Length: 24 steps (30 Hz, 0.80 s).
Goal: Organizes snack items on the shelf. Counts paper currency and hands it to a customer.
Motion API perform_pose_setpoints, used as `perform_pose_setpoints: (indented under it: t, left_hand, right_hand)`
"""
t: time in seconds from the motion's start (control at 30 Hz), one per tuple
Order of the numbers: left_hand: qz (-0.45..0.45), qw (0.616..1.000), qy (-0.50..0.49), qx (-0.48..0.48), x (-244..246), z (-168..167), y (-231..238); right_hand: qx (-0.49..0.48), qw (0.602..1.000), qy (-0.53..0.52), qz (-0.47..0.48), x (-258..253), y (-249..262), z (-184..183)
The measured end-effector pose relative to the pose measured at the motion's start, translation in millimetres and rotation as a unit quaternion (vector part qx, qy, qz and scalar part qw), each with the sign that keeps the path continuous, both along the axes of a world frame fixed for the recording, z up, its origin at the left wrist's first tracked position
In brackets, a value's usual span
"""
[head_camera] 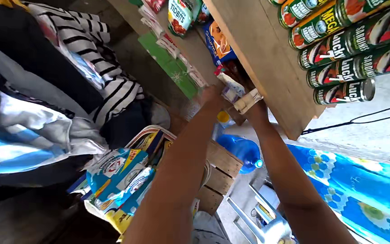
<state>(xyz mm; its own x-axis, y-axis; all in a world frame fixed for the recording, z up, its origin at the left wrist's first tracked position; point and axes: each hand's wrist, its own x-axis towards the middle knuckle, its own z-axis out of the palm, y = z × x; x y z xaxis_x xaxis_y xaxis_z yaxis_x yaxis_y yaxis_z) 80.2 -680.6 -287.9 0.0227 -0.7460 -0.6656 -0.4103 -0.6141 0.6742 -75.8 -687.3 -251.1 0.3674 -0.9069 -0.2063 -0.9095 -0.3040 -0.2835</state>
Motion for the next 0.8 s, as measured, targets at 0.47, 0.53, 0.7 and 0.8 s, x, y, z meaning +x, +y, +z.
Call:
perform_pose_setpoints:
  t: [0.47,0.53,0.7,0.8]
  left_hand:
    - [0.172,0.977,-0.111,0.055,-64,-18,-29]
    - [0.177,0.974,-0.134,0.045,-71,-24,-30]
    - [0.195,0.972,-0.117,0.053,-73,-43,-34]
    - [0.232,0.966,-0.106,0.048,-75,-48,-32]
  right_hand:
    - [0.074,0.996,-0.025,-0.032,19,5,25]
    - [0.072,0.997,-0.011,-0.028,16,3,23]
    - [0.031,0.999,0.013,0.000,11,2,16]
    - [0.016,1.000,0.016,0.008,10,1,14]
